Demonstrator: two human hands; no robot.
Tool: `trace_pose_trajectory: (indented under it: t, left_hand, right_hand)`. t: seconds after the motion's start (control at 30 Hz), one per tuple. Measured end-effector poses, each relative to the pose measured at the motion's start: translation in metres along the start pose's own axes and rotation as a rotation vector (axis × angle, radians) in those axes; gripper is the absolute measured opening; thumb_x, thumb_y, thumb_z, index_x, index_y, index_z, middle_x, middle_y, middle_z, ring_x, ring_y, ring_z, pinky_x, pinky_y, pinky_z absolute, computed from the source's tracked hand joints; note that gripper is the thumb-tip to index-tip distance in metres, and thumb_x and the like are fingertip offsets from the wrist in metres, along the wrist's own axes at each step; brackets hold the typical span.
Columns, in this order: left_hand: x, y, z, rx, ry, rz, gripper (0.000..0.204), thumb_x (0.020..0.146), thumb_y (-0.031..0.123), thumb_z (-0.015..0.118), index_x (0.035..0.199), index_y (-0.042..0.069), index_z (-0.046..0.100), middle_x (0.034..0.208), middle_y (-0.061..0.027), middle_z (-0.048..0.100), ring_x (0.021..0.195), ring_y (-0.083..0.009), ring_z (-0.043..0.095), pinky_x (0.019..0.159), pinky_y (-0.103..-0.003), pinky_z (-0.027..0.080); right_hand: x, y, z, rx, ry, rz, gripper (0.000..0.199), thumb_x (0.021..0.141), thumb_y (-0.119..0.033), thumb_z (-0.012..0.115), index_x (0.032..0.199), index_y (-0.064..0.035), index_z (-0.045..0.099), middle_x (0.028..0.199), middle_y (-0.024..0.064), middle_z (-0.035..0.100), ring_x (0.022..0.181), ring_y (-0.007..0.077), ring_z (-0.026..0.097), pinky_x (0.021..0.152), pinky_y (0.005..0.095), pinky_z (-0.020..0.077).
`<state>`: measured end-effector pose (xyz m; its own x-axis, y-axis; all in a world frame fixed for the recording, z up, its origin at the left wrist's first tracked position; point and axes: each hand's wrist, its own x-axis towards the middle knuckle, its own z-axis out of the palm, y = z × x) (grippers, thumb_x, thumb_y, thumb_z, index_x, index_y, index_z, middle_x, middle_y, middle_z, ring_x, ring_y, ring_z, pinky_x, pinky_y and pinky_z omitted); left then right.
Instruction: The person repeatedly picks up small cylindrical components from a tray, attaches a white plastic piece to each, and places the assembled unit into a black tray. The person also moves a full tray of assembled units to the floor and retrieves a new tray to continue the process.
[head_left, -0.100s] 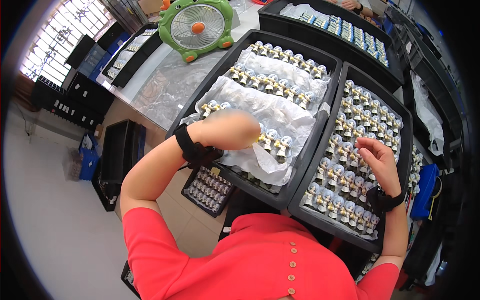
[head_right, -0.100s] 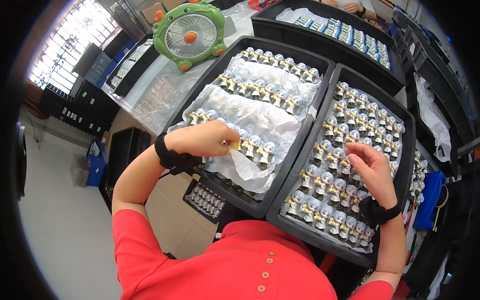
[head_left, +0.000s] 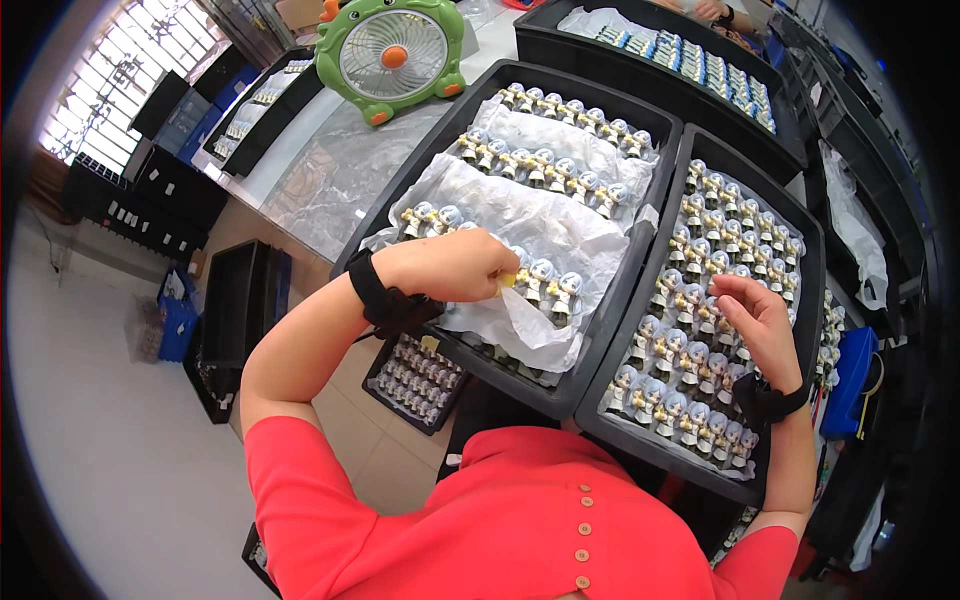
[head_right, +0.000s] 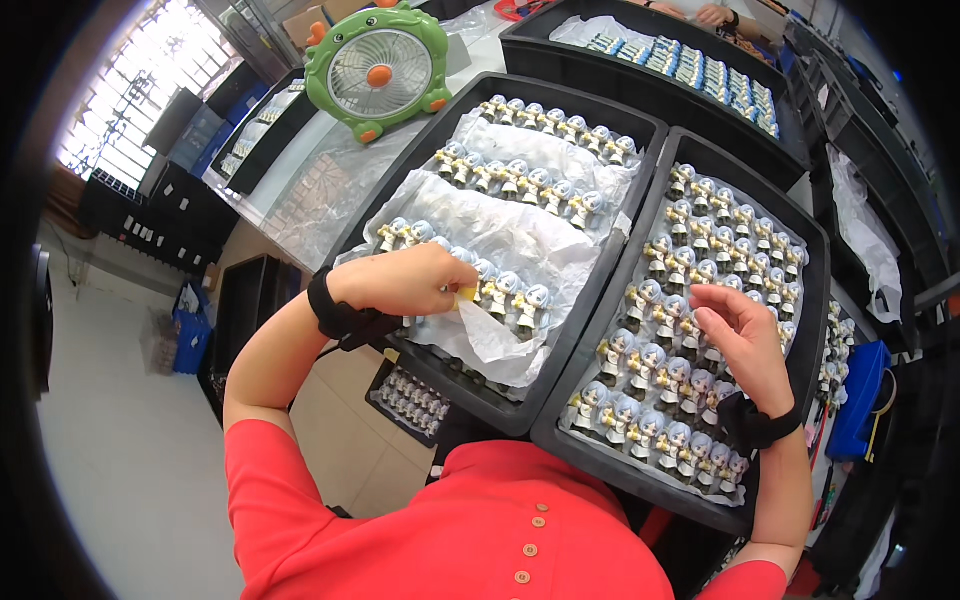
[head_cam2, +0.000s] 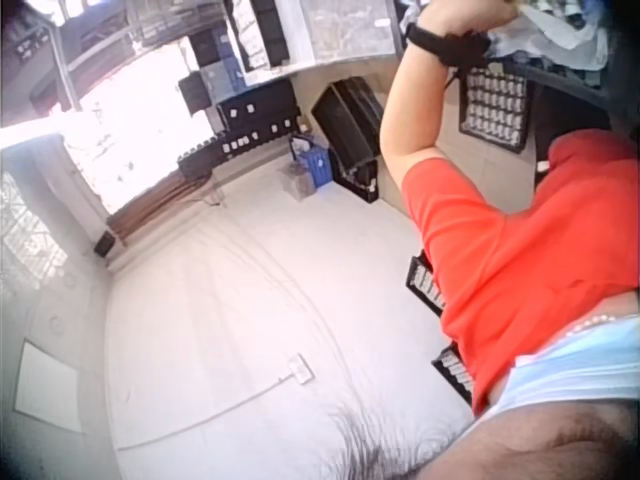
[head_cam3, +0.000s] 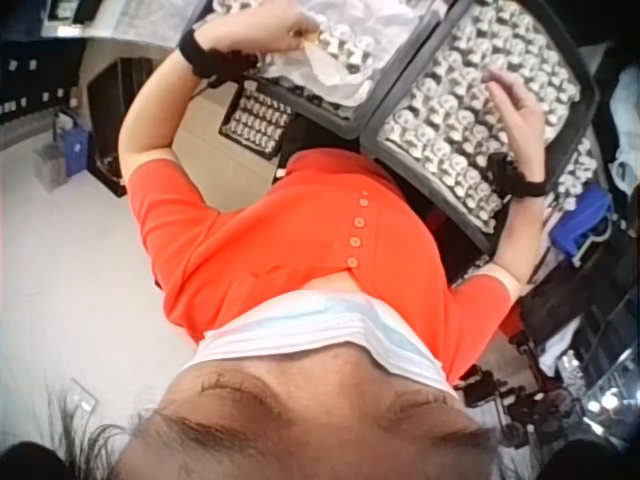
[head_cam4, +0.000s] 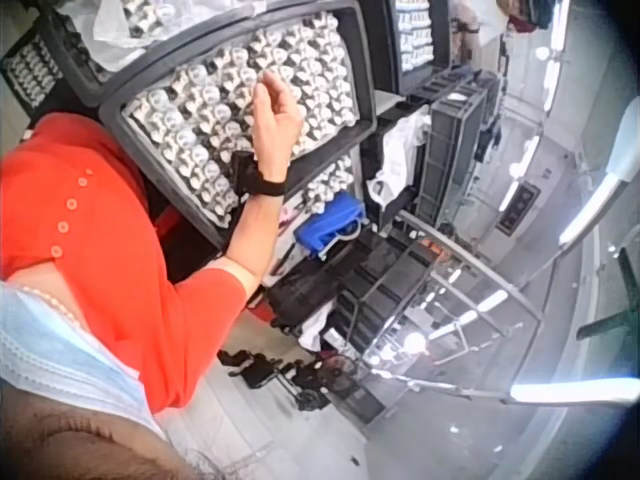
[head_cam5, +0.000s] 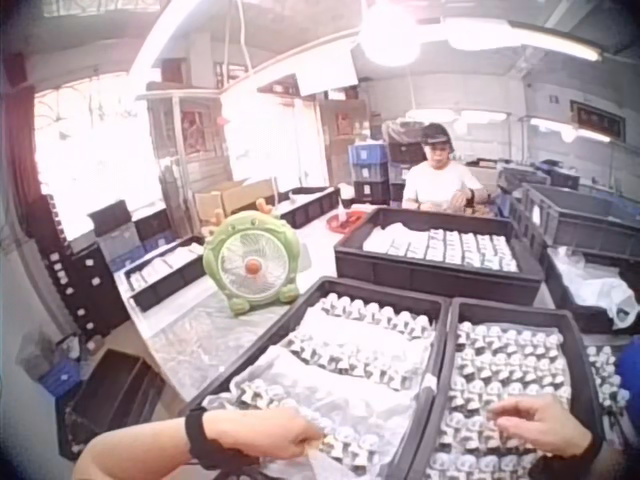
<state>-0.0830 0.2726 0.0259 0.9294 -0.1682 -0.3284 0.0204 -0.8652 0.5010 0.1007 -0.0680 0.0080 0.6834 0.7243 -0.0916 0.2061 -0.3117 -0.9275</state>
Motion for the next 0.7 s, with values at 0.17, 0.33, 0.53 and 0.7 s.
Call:
trace_pose_trajectory:
  t: [0.17, 0.33, 0.53, 0.7]
  left_hand:
    - [0.001, 0.0, -0.001, -0.029, 0.012, -0.025, 0.014, 0.072, 0.003, 0.054, 0.085, -0.001, 0.059, 0.071, -0.0181, 0.06, 0.068, -0.035, 0.06, 0.063, -0.041, 0.045]
    - [-0.004, -0.002, 0.0, -0.023, -0.092, 0.01, 0.013, 0.074, 0.005, 0.057, 0.085, 0.0, 0.061, 0.073, -0.0173, 0.062, 0.071, -0.0339, 0.06, 0.064, -0.04, 0.046]
    - [-0.01, 0.018, -0.013, -0.054, -0.136, 0.062, 0.031, 0.079, 0.02, 0.067, 0.102, 0.001, 0.063, 0.092, -0.0176, 0.064, 0.086, -0.0324, 0.062, 0.076, -0.037, 0.049]
    - [-0.024, 0.041, 0.001, -0.104, -0.315, 0.228, 0.055, 0.077, 0.028, 0.07, 0.119, -0.003, 0.053, 0.109, -0.0225, 0.059, 0.102, -0.0376, 0.057, 0.087, -0.04, 0.046]
  right_hand:
    - [0.0, 0.0, -0.002, -0.006, -0.006, -0.009, 0.028, 0.089, -0.01, 0.058, 0.115, 0.0013, 0.06, 0.102, 0.0061, 0.065, 0.092, 0.009, 0.06, 0.079, 0.0223, 0.0475]
    - [0.0, -0.003, -0.002, -0.011, -0.013, -0.02, 0.028, 0.089, -0.01, 0.058, 0.115, 0.0017, 0.06, 0.102, 0.0071, 0.065, 0.094, 0.0105, 0.061, 0.081, 0.0233, 0.0476]
    - [-0.001, -0.003, -0.004, -0.005, -0.014, -0.027, 0.027, 0.089, -0.01, 0.058, 0.114, 0.0021, 0.06, 0.102, 0.0073, 0.066, 0.094, 0.0108, 0.061, 0.082, 0.0239, 0.0477]
    - [-0.002, -0.004, -0.004, -0.04, -0.019, -0.042, 0.026, 0.088, -0.009, 0.058, 0.112, 0.0017, 0.061, 0.102, 0.0078, 0.066, 0.095, 0.0126, 0.062, 0.085, 0.0255, 0.0479]
